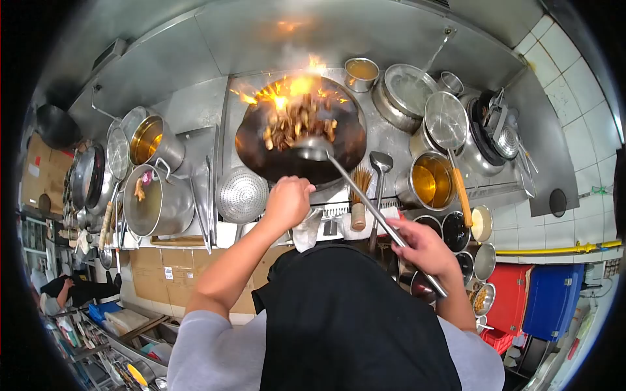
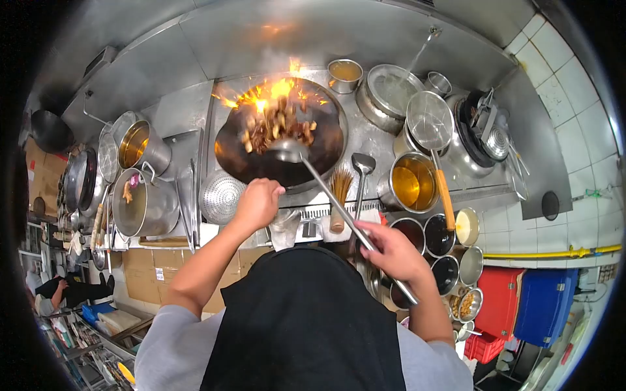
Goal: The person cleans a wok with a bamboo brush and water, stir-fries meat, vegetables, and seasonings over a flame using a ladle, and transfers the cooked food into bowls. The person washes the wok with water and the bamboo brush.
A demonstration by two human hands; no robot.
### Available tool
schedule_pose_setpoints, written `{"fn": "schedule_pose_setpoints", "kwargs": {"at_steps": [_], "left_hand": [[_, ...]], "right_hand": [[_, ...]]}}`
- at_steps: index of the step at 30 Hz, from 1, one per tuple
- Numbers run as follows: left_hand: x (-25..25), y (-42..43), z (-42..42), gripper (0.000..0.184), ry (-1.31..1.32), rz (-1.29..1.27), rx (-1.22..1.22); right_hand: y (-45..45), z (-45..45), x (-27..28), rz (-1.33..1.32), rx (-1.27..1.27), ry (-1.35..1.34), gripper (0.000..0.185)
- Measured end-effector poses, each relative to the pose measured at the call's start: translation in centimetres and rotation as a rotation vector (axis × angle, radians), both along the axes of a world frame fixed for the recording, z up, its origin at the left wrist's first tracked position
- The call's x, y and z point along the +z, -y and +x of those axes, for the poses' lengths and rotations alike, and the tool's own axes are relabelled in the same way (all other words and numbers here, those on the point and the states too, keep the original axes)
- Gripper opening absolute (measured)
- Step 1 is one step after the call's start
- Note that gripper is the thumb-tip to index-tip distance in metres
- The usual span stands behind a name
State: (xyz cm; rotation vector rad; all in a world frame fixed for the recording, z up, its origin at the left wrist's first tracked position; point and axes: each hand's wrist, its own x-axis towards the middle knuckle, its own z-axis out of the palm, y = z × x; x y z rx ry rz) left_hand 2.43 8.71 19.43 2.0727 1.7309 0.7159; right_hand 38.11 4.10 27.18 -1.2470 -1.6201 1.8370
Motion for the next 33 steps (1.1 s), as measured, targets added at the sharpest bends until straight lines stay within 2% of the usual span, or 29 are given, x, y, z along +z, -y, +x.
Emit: {"fn": "schedule_pose_setpoints", "kwargs": {"at_steps": [1, 3, 4, 5, 8, 10, 11, 13, 15, 17, 18, 20, 23, 24, 25, 26, 27, 28, 30, 33], "left_hand": [[1.1, 0.5, 0.3, 0.021, 0.018, -0.034, 0.001], [2.1, 0.3, 0.6, 0.022, 0.036, -0.073, -0.005], [2.1, 0.5, 0.8, 0.023, 0.054, -0.12, -0.015], [0.9, -0.4, 1.0, 0.023, 0.033, -0.038, 0.009], [-7.4, -2.1, 0.8, 0.025, -0.005, -0.006, 0.018], [-12.3, -0.8, 0.8, 0.025, -0.079, 0.106, 0.063], [-12.3, 0.2, 0.6, 0.025, -0.078, 0.112, 0.059], [-11.7, 2.4, -0.4, 0.022, -0.079, -0.198, -0.045], [-10.7, 3.7, -1.3, 0.017, -0.032, -0.203, -0.133], [-7.6, 2.3, -1.3, 0.016, -0.008, 0.094, -0.117], [-5.4, 0.9, -1.3, 0.017, 0.014, 0.104, -0.061], [-0.8, -0.2, -1.1, 0.015, 0.013, 0.076, -0.011], [1.9, 1.5, 0.1, 0.016, 0.054, 0.02, -0.052], [1.9, 1.1, 0.3, 0.016, 0.026, -0.045, -0.022], [0.9, 0.3, 0.5, 0.018, 0.001, -0.052, -0.006], [-1.1, -0.8, 0.3, 0.019, -0.01, -0.065, -0.007], [-3.9, -1.6, 0.3, 0.021, -0.018, -0.076, -0.007], [-7.3, -1.7, 0.6, 0.025, 0.014, 0.1, 0.015], [-11.1, -0.8, 0.5, 0.023, -0.023, 0.071, 0.005], [-12.8, 2.7, -0.7, 0.021, -0.097, -0.014, -0.047]], "right_hand": [[0.3, 1.0, 2.2, -0.041, 0.054, 0.09, 0.064], [-0.1, 1.8, 3.1, -0.022, 0.065, 0.068, 0.064], [-1.1, 1.3, 3.4, 0.07, 0.152, 0.184, 0.063], [-1.9, 0.6, 3.4, 0.158, 0.238, 0.299, 0.062], [-5.1, -4.3, -1.7, 0.364, 0.155, 0.401, 0.06], [-5.9, -7.4, -2.3, 0.308, 0.066, 0.398, 0.064], [-6.3, -7.7, -3.8, 0.305, 0.019, 0.37, 0.066], [-5.1, -6.7, -4.1, 0.417, 0.019, 0.293, 0.066], [-4.0, -5.3, -3.6, 0.53, 0.024, 0.214, 0.066], [-1.9, -3.5, -1.5, 0.201, -0.031, 0.06, 0.067], [-0.8, -2.3, -1.1, 0.191, -0.027, 0.062, 0.067], [0.0, 0.1, 0.2, -0.049, 0.002, -0.1, 0.07], [0.5, 1.7, 3.9, -0.149, -0.025, 0.022, 0.066], [-0.2, 1.3, 3.7, -0.052, 0.064, 0.099, 0.063], [-1.5, 0.8, 3.4, 0.046, 0.152, 0.175, 0.06], [-2.5, -1.0, 2.6, 0.142, 0.13, 0.24, 0.056], [-3.8, -2.9, 1.8, 0.116, 0.12, 0.321, 0.057], [-4.9, -4.5, 0.3, 0.22, 0.133, 0.348, 0.059], [-6.3, -6.5, -3.4, 0.273, 0.081, 0.325, 0.061], [-5.4, -6.3, -3.6, 0.352, 0.02, 0.25, 0.065]]}}
